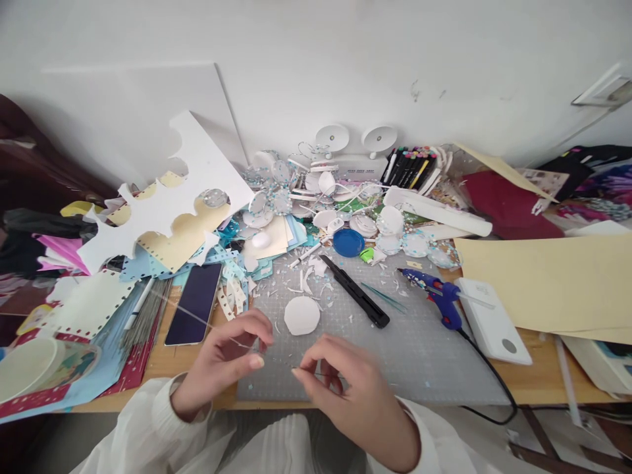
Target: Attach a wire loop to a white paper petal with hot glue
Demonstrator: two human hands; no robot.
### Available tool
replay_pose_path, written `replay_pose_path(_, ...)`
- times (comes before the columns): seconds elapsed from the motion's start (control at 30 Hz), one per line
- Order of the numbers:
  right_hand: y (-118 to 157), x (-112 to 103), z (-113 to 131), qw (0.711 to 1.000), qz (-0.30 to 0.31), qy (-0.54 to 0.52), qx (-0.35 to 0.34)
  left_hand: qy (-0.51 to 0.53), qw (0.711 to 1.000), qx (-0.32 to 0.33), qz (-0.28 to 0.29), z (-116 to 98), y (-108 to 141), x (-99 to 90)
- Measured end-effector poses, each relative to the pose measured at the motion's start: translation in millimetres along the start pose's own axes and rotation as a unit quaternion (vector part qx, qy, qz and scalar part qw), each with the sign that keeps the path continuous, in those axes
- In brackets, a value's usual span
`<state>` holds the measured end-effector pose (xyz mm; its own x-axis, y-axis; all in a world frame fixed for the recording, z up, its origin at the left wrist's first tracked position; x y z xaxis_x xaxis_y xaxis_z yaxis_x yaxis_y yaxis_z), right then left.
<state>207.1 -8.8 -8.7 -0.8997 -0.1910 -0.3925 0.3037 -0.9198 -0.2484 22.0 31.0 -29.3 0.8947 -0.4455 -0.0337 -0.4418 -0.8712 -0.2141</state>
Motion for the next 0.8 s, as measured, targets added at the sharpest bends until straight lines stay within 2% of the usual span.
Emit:
replay_pose_path(0.13,-6.1,8.6,0.2,0.999,0.036,-0.004,0.026,-0.035,0.994,-0.024,0.104,1.8,-1.1,17.4)
replay_pose_path(0.2,-8.8,11.2,0.5,0.999,0.043,-0.004,0.027,-0.037,0.992,-0.039,0.118,3.1,-0.7,21.7)
replay_pose_path(0.4,-11.2,10.7,3.4,0.999,0.042,0.002,0.001,-0.011,0.993,-0.103,0.059,7.9,0.6,18.6)
replay_pose_path(0.6,-10.3,9.5,8.0,0.999,0.038,0.015,-0.027,0.05,0.988,-0.134,0.053,9.0,2.9,21.5)
replay_pose_path(0.8,-9.0,11.0,18.5,0.993,0.019,0.045,-0.103,0.122,0.978,-0.164,0.033,6.8,9.2,30.4)
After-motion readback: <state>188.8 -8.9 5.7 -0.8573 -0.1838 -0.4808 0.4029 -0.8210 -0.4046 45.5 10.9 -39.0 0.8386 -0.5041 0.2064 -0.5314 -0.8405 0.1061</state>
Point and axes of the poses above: each hand's wrist, its own y-axis away from the middle knuckle, its own x-axis out of the palm, z = x × y, the point moved 4 cm from there along -y, towards the middle knuckle, and after that the axes turned 8 degrees about -y, right-handed, at the moved point
